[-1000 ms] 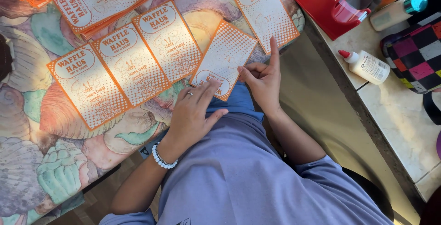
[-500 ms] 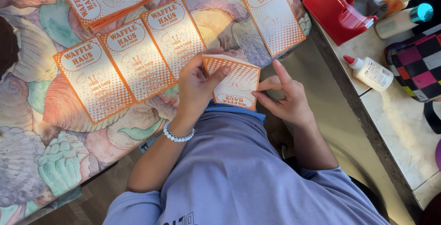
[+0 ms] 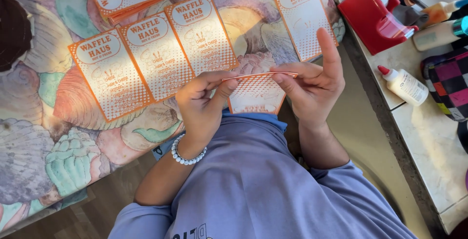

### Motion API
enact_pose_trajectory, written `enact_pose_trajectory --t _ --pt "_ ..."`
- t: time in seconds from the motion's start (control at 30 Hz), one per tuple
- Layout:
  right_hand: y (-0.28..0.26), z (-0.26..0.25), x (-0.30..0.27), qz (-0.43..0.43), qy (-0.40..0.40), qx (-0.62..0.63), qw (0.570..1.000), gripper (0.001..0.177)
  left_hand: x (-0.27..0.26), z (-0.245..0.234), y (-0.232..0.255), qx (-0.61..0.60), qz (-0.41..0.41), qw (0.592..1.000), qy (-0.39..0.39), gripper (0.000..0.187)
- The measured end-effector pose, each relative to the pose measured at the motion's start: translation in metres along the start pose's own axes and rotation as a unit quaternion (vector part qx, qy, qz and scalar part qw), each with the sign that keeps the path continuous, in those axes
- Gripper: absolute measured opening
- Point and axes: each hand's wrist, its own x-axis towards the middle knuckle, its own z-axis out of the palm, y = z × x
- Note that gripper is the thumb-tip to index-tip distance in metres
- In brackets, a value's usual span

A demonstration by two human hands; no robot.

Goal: The person applies glue to paper bags and folds them.

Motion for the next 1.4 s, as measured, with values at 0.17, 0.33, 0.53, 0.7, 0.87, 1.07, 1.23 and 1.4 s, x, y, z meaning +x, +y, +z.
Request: enact_pose_trajectory --t 0.17,0.33,0.53,0.7,0.87,1.07,1.23,1.4 --pt "-0.004 0.002 -0.005 -0.001 -0.014 0.000 1.000 0.090 -0.007 -0.010 0.009 0.037 0.050 0.997 0.034 0.008" --pt "-0.005 0.002 -0.005 -0.034 -0.019 0.015 0.999 0.089 -0.008 -0.015 0.018 0.020 0.073 0.997 0.013 0.005" --pt "-0.008 0.003 -0.007 -0.036 -0.023 0.025 0.999 0.090 -0.007 -0.021 0.025 0.008 0.073 0.997 0.001 0.004" --pt "-0.022 0.006 0.002 -0.021 -0.061 -0.017 0.998 0.076 -0.008 -0.021 0.026 0.048 0.077 0.996 0.001 0.004" --pt "-0.053 0.016 0.034 -0.188 -0.178 -0.290 0.921 0.052 -0.005 -0.017 0.032 0.135 0.177 0.975 -0.003 0.005" --pt "-0.051 0.026 0.037 -0.240 -0.246 -0.281 0.896 0.014 -0.005 -0.017 0.032 0.096 0.140 0.985 -0.034 0.006" --pt "-0.045 0.021 0.040 -0.236 -0.230 -0.244 0.912 0.021 -0.003 -0.021 0.038 0.174 0.199 0.964 -0.036 0.010" --pt "-0.032 0.008 0.044 -0.170 -0.228 -0.229 0.931 0.020 -0.001 -0.028 0.035 0.128 0.164 0.978 0.018 0.007"
